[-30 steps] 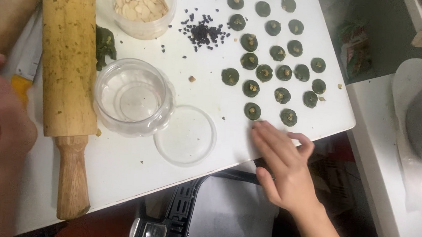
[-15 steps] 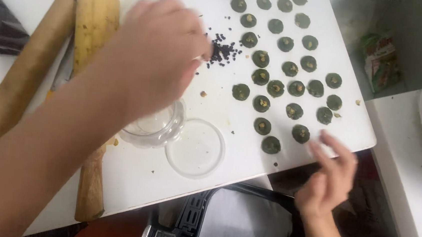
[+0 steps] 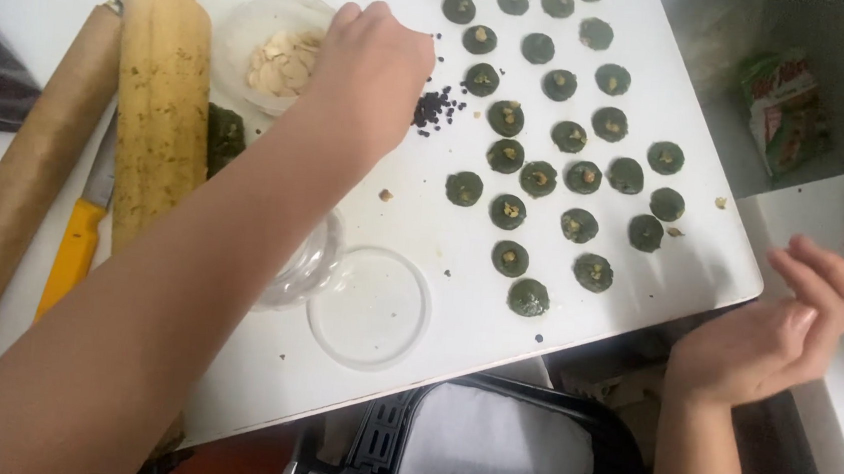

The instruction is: Decorating small green cookies or confections with sliced almonds and then transferring them to an air fryer basket.

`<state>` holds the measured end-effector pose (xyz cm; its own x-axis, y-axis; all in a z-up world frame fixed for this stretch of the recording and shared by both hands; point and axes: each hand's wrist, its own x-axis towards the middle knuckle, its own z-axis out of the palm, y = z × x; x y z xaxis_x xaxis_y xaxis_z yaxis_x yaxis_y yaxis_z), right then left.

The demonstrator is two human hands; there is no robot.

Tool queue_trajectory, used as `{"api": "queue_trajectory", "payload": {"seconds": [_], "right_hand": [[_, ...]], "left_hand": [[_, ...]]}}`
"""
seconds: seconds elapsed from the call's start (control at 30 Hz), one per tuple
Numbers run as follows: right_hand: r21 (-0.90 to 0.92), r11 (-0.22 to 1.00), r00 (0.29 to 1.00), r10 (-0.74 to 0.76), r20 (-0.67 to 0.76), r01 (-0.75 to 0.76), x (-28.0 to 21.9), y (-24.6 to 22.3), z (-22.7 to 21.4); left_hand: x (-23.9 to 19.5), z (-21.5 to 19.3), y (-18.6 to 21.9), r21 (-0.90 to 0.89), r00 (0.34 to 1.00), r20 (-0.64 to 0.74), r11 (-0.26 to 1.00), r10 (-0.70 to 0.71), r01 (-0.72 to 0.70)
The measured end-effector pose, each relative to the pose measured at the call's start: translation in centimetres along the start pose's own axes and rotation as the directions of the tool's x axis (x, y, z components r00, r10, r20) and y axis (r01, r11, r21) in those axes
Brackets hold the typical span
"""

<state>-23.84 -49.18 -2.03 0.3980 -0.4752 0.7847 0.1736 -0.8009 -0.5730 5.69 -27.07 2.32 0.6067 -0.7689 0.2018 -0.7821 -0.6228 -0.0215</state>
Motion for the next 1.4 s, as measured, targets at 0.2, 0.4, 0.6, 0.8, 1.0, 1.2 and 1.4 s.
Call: {"api": "queue_trajectory", "payload": {"seconds": [0.2,0.4,0.6,0.8,1.0,1.2,1.4], "right_hand": [[0.011,1.0,1.0,0.021,0.008,-0.021,0.6,1.7,1.2],[0.029,0.999,0.999,0.046,0.027,-0.047,1.3,1.6,1.7],[0.06,0.996,0.998,0.059,0.005,-0.059,1.0,1.5,1.8],[0.01,0.994,0.994,0.105,-0.015,-0.104,0.6,2.8,1.4],[0.03,0.988,0.988,0.153,-0.019,-0.152,0.3,2.5,1.6],[0.04,0.989,0.99,0.142,-0.017,-0.141,0.3,3.3,1.5],[0.016,0.995,0.995,0.097,-0.014,-0.096,1.1,1.8,1.9]], "left_hand": [[-0.1,0.7,-0.7,0.022,0.999,0.03,1.0,-0.011,0.01],[0.3,0.3,-0.6,0.015,0.997,0.072,0.999,-0.029,0.028],[-0.1,-1.3,-1.1,-0.125,1.0,-0.005,0.992,0.002,-0.003],[-1.2,-2.8,1.2,-0.174,0.998,-0.02,0.984,-0.052,0.048],[-4.3,-5.3,8.9,-0.334,0.971,0.043,0.919,0.234,-0.207],[-6.6,-4.7,13.1,-0.314,0.869,0.001,0.825,0.495,-0.47],[-6.8,-4.8,13.2,-0.312,0.859,0.03,0.821,0.511,-0.477]]}}
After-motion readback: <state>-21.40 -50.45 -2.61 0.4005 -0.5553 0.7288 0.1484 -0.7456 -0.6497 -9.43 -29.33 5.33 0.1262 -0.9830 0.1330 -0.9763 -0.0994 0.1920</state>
